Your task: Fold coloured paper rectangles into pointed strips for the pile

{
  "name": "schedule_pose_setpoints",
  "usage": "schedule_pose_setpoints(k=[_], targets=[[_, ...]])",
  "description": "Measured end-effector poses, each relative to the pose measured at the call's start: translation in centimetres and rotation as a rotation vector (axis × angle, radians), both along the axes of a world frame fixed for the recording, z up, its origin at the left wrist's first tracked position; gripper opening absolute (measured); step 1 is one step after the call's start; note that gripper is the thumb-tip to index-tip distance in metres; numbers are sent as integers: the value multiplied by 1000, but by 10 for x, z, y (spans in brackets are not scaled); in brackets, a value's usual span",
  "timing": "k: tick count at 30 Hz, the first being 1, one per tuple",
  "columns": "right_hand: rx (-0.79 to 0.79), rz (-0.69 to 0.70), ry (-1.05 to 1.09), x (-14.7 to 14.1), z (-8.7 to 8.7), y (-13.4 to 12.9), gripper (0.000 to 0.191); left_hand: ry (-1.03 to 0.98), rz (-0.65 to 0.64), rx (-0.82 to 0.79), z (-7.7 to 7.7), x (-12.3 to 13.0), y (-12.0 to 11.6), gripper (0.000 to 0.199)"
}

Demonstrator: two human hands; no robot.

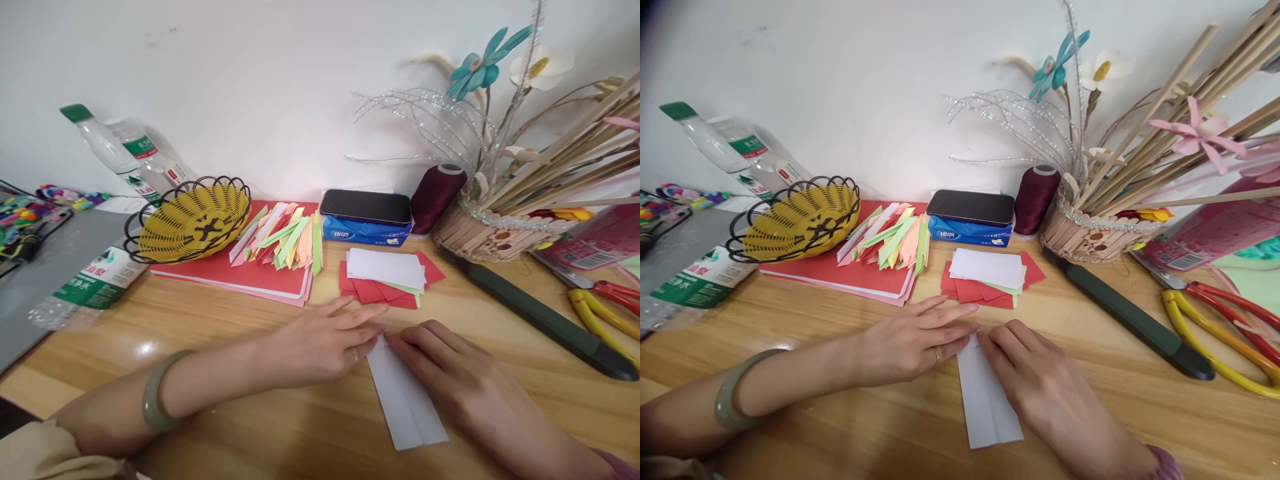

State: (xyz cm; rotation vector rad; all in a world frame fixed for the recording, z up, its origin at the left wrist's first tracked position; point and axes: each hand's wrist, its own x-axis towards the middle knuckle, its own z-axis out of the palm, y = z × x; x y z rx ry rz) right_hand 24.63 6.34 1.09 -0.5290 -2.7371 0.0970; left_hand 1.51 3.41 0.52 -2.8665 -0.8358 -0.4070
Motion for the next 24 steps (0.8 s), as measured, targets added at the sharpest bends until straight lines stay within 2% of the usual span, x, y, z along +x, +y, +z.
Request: schedule_pose_setpoints(k=[8,14,20,24], targets=[[2,18,35,0,3,2,37,2,-29,-1,2,-2,6,33],[66,42,27,0,2,3,37,1,-16,21,4,0,5,28],[-63,47,-2,1,3,6,21,-85,40,67,3,3,2,29],[-74,35,20,1,4,6,22,-91,69,64,4,5,0,28]])
